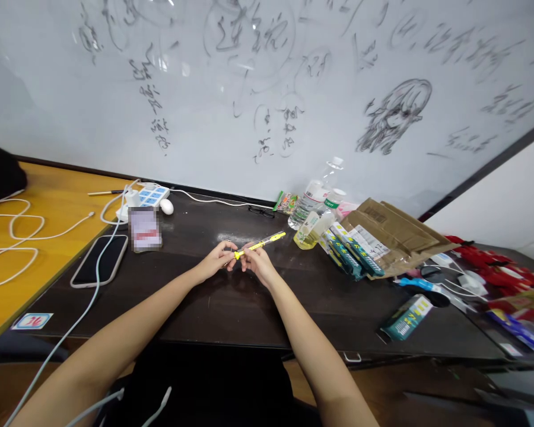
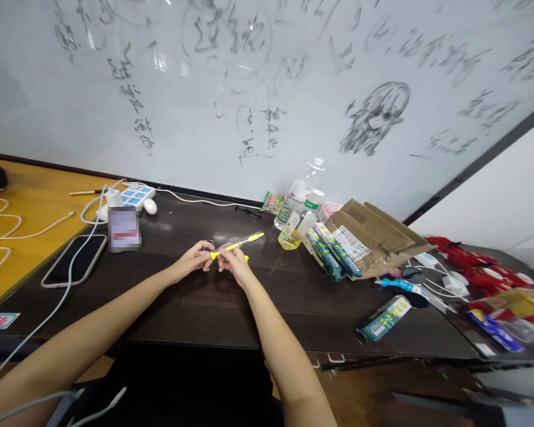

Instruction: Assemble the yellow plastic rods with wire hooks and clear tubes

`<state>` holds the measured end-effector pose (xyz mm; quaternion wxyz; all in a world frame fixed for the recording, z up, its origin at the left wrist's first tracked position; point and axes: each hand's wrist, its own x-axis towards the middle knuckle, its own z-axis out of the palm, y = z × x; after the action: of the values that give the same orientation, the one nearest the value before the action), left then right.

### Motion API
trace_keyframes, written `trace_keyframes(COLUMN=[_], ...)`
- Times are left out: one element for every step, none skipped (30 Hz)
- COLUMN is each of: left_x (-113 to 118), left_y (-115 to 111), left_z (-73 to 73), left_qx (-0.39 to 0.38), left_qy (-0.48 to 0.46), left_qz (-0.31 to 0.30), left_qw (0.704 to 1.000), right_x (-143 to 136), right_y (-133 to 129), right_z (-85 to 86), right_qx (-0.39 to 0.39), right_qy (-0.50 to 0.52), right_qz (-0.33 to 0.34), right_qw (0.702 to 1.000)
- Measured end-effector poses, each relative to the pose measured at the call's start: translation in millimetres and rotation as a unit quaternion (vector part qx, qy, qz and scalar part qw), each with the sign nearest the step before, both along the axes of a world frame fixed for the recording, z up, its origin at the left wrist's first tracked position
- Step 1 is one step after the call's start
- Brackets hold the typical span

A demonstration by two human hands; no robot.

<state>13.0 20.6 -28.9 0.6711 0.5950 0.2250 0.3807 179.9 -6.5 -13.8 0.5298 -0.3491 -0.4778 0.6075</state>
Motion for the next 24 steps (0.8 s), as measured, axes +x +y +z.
trace_keyframes(left_x=[0.3, 0.7, 1.0, 1.3, 1.3, 1.0, 0.6, 0.1, -0.5, -1.0, -1.3, -1.4, -1.3, -1.1, -0.8, -0.5, -0.2, 0.0, 0.1, 0.1, 0.1, 0.1, 0.1, 0.1], left_y=[-1.0, -2.4, -3.9, -5.6, -7.3, -8.9, -10.2, -11.2, -11.9, -12.3, -12.3, -12.2, -11.9, -11.5, -11.0, -10.5, -10.0, -9.3, -8.7, -8.0, -7.3, -6.7, -6.3, -6.0], left_z=[1.6, 3.4, 5.5, 7.7, 9.8, 11.7, 13.2, 14.4, 15.0, 15.3, 15.2, 14.9, 14.5, 14.1, 13.8, 13.4, 13.0, 12.5, 11.9, 11.2, 10.5, 9.8, 9.2, 8.8], left_qx=[-0.010, -0.022, -0.033, -0.042, -0.046, -0.044, -0.040, -0.036, -0.032, -0.029, -0.027, -0.025, -0.025, -0.024, -0.025, -0.025, -0.023, -0.018, -0.010, 0.000, 0.011, 0.021, 0.030, 0.036], left_qy=[0.001, 0.001, -0.001, -0.001, 0.001, 0.007, 0.015, 0.023, 0.031, 0.035, 0.037, 0.037, 0.034, 0.028, 0.020, 0.013, 0.008, 0.006, 0.008, 0.013, 0.020, 0.026, 0.032, 0.036], left_qz=[-0.002, -0.006, -0.011, -0.016, -0.021, -0.023, -0.025, -0.026, -0.028, -0.032, -0.037, -0.040, -0.041, -0.040, -0.037, -0.032, -0.027, -0.023, -0.019, -0.015, -0.013, -0.012, -0.011, -0.010], left_qw=[1.000, 1.000, 0.999, 0.999, 0.999, 0.999, 0.999, 0.999, 0.999, 0.998, 0.998, 0.998, 0.998, 0.999, 0.999, 0.999, 0.999, 1.000, 1.000, 1.000, 1.000, 0.999, 0.999, 0.999], right_x=[0.3, 0.5, 0.8, 1.0, 1.3, 1.6, 2.0, 2.3, 2.6, 2.8, 3.0, 3.1, 3.2, 3.3, 3.3, 3.3, 3.3, 3.3, 3.4, 3.4, 3.5, 3.5, 3.6, 3.8], right_y=[0.3, 0.6, 1.0, 1.3, 1.6, 1.8, 1.9, 1.8, 1.7, 1.5, 1.3, 1.1, 1.0, 1.0, 1.1, 1.4, 1.6, 2.0, 2.4, 2.8, 3.2, 3.6, 3.9, 4.3], right_z=[-0.3, -0.7, -1.2, -1.7, -2.0, -2.1, -1.9, -1.6, -1.0, -0.4, 0.2, 0.7, 1.1, 1.4, 1.5, 1.5, 1.4, 1.2, 0.9, 0.6, 0.3, -0.1, -0.5, -1.0], right_qx=[-0.002, -0.003, -0.005, -0.006, -0.007, -0.009, -0.010, -0.011, -0.011, -0.010, -0.009, -0.007, -0.005, -0.004, -0.004, -0.003, -0.002, 0.000, 0.001, 0.002, 0.003, 0.004, 0.004, 0.004], right_qy=[0.001, 0.001, 0.002, 0.002, 0.001, 0.000, -0.001, -0.002, -0.004, -0.006, -0.008, -0.011, -0.013, -0.016, -0.020, -0.023, -0.026, -0.028, -0.030, -0.031, -0.033, -0.036, -0.039, -0.040], right_qz=[0.000, 0.000, -0.002, -0.005, -0.008, -0.012, -0.015, -0.018, -0.019, -0.019, -0.018, -0.017, -0.016, -0.017, -0.019, -0.023, -0.029, -0.035, -0.040, -0.044, -0.045, -0.046, -0.045, -0.043], right_qw=[1.000, 1.000, 1.000, 1.000, 1.000, 1.000, 1.000, 1.000, 1.000, 1.000, 1.000, 1.000, 1.000, 1.000, 1.000, 0.999, 0.999, 0.999, 0.999, 0.999, 0.998, 0.998, 0.998, 0.998])
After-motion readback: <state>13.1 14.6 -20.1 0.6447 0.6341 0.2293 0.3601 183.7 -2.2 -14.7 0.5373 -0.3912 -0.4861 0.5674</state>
